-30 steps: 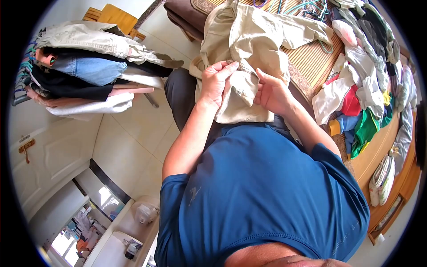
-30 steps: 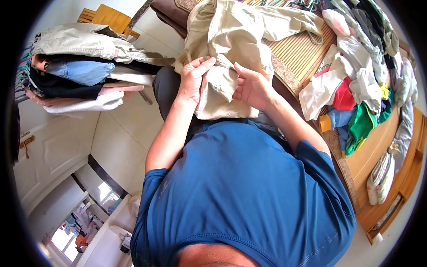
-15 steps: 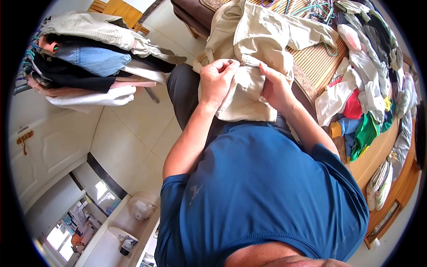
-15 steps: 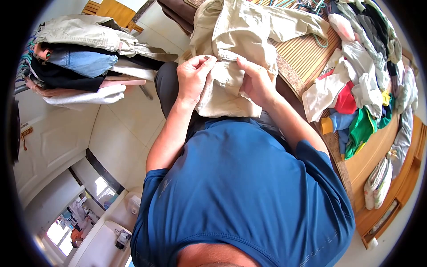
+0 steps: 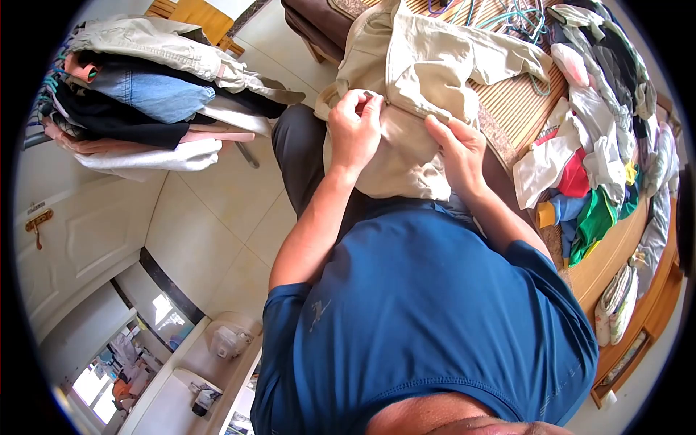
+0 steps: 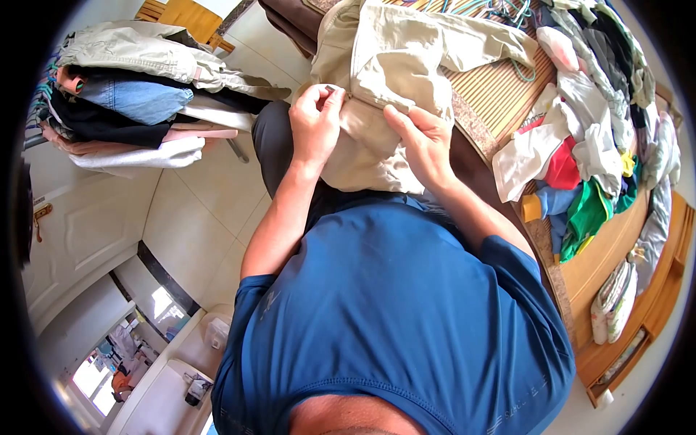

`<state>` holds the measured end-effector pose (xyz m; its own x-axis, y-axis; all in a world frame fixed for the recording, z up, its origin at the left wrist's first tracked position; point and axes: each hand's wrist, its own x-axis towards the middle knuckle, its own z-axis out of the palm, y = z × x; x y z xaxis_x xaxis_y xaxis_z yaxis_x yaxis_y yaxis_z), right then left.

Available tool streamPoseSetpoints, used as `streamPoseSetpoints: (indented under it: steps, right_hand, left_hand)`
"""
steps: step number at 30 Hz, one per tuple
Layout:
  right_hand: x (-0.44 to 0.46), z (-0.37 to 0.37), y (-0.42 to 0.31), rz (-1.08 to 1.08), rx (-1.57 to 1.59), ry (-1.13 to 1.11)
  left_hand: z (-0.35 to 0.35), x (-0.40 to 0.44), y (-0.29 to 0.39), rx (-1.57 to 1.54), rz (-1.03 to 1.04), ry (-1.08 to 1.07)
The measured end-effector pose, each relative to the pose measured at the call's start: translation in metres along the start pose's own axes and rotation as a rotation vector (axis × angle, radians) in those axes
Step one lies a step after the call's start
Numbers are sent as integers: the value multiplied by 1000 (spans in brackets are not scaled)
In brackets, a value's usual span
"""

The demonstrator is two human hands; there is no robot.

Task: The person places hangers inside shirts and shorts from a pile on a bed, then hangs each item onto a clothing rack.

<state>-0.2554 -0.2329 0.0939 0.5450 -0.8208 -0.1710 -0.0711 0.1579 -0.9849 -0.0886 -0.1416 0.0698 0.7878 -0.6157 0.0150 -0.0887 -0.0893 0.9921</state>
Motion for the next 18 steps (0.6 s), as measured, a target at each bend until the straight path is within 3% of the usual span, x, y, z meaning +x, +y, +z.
streamPoseSetpoints:
  steps: [4, 5, 13, 18]
  right_hand:
    - [-14, -24, -14, -175, -57, 35]
    - [-19, -31, -18, -184, 57, -5]
    - [-38, -81, -56, -385, -3, 264]
    - [-47, -113, -41, -204, 128, 281]
  left_hand:
    - [-9, 21, -1, 56, 52, 98]
    - [-11, 25, 0, 64, 57, 111]
    - [-17, 52, -9, -7, -18, 176]
    - [-11, 50, -17, 68, -23, 160]
